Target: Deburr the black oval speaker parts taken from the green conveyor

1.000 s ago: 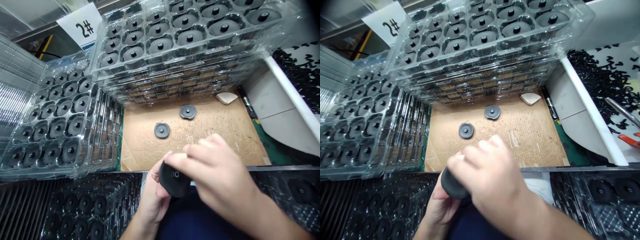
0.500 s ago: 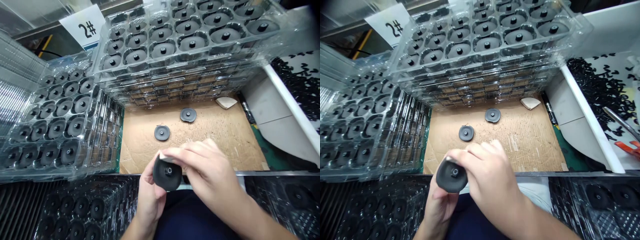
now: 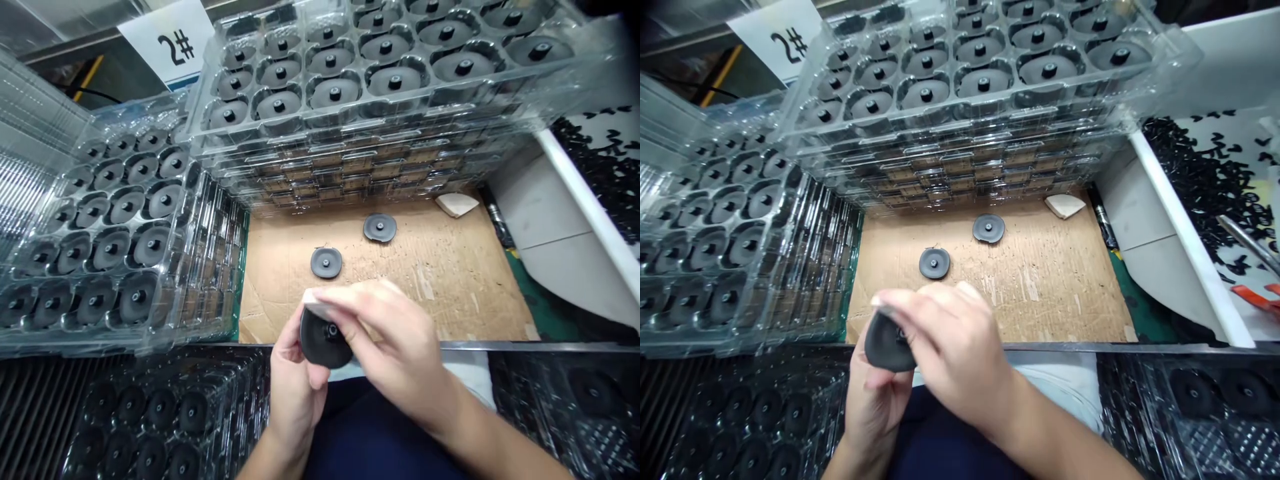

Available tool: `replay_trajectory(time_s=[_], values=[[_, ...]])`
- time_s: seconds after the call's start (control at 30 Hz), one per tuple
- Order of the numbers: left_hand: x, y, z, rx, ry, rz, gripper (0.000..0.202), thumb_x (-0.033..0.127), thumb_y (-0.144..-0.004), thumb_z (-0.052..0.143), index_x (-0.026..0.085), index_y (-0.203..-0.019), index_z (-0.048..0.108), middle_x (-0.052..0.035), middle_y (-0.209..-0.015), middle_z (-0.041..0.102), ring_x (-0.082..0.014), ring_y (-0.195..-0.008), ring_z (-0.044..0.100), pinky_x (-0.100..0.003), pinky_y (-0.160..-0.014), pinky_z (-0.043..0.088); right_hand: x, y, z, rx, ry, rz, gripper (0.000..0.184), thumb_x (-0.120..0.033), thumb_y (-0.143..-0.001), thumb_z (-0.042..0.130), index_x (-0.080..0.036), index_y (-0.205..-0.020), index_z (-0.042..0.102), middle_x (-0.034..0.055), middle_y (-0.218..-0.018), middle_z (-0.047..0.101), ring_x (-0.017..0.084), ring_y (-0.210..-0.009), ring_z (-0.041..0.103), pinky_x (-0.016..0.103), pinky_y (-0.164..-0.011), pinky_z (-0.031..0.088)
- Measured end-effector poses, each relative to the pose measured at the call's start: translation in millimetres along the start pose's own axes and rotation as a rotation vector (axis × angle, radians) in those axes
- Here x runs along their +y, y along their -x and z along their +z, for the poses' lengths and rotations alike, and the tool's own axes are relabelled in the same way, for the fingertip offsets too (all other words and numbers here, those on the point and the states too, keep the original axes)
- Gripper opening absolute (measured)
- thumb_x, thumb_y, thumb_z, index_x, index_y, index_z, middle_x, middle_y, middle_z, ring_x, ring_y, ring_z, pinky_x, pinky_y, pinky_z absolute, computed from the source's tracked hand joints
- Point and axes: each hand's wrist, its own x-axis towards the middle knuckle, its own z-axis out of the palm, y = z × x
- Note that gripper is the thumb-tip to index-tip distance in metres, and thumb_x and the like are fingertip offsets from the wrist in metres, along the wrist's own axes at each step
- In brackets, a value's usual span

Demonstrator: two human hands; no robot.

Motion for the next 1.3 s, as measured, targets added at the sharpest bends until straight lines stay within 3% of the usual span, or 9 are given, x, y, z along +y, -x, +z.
replay_trajectory(time_s=[0.1,0.23,0.43,0.7,0.87,0.97,1.07,1.17,1.3], values=[[-0.9,-0.4,-0.8,0.049,0.025,0.053,0.055,0.024,-0.043,0.088,0.03,-0.095,0.072,0.0027,-0.087,0.075,-0.0115,-0.076,0.067,-0.013,-0.066,0.051,-2.2,0.8,-1.8,-0.101,0.194,0.109,0.021,-0.014,-0.089,0.051,-0.02,-0.101,0.067,0.001,-0.089,0.071,0.015,-0.075,0.063,0.03,-0.066,0.041],[-3.7,-1.5,-1.1,0.022,0.031,0.012,0.046,0.025,-0.053,0.084,0.029,-0.097,0.072,0.0014,-0.081,0.075,-0.0114,-0.072,0.067,-0.012,-0.064,0.052,-4.3,-1.8,1.5,0.06,0.117,-0.064,0.024,-0.01,-0.088,0.05,-0.014,-0.107,0.065,0.0058,-0.09,0.072,0.016,-0.078,0.064,0.031,-0.07,0.045],[3.4,-4.8,-4.5,-0.083,0.111,0.019,0.057,0.032,-0.048,0.086,0.03,-0.102,0.068,-0.0014,-0.107,0.072,-0.0188,-0.091,0.068,-0.023,-0.082,0.053,30.6,21.6,-15.4,-0.22,-0.144,0.446,0.02,-0.027,-0.087,0.053,-0.02,-0.096,0.07,0.0037,-0.091,0.073,0.017,-0.076,0.067,0.025,-0.06,0.052],[7.1,-8.1,-4.4,-0.174,0.161,-0.118,0.059,0.044,-0.052,0.081,0.028,-0.106,0.066,-0.0041,-0.118,0.066,-0.0263,-0.111,0.06,-0.03,-0.09,0.051,76.8,82.4,3.6,-0.139,0.055,0.482,0.021,-0.031,-0.086,0.054,-0.022,-0.092,0.072,0.0031,-0.074,0.071,0.017,-0.062,0.064,0.027,-0.055,0.051],[1.2,-6.0,-0.4,-0.196,0.13,-0.13,0.058,0.039,-0.058,0.08,0.026,-0.111,0.063,-0.0066,-0.12,0.064,-0.0255,-0.108,0.061,-0.031,-0.088,0.052,39.1,45.5,-14.4,-0.018,0.009,0.439,0.022,-0.027,-0.089,0.05,-0.023,-0.103,0.067,0.0058,-0.095,0.07,0.02,-0.081,0.065,0.026,-0.056,0.051],[-2.6,-4.0,-0.9,-0.199,0.145,-0.177,0.052,0.034,-0.058,0.081,0.028,-0.107,0.065,-0.002,-0.113,0.067,-0.0185,-0.101,0.063,-0.023,-0.083,0.052,3.8,20.5,-18.6,0.042,-0.067,0.17,0.023,-0.019,-0.089,0.05,-0.021,-0.107,0.064,0.006,-0.094,0.069,0.018,-0.081,0.064,0.027,-0.062,0.051],[-4.3,-2.4,-5.4,-0.205,0.125,-0.236,0.047,0.034,-0.061,0.08,0.028,-0.105,0.066,-0.0011,-0.109,0.068,-0.0175,-0.099,0.063,-0.023,-0.085,0.051,-15.9,7.5,-14.9,-0.184,-0.097,0.015,0.022,-0.012,-0.088,0.047,-0.014,-0.101,0.064,0.005,-0.084,0.068,0.015,-0.074,0.062,0.027,-0.068,0.051],[-3.1,-0.6,-7.6,-0.195,0.081,-0.243,0.058,0.032,-0.055,0.084,0.028,-0.109,0.064,-0.0019,-0.112,0.068,-0.021,-0.103,0.062,-0.027,-0.089,0.05,-18.4,2.9,-10.9,-0.431,-0.094,0.12,0.022,-0.009,-0.087,0.047,-0.017,-0.094,0.066,0.0005,-0.081,0.067,0.012,-0.073,0.061,0.022,-0.066,0.049],[3.1,1.9,-2.0,-0.218,0.071,-0.27,0.054,0.033,-0.06,0.081,0.027,-0.111,0.064,-0.0033,-0.11,0.069,-0.024,-0.11,0.059,-0.031,-0.096,0.046,-17.7,3.2,-9.3,-0.196,-0.049,0.003,0.024,-0.012,-0.089,0.044,-0.011,-0.102,0.063,0.0058,-0.084,0.067,0.015,-0.076,0.061,0.027,-0.07,0.049]])
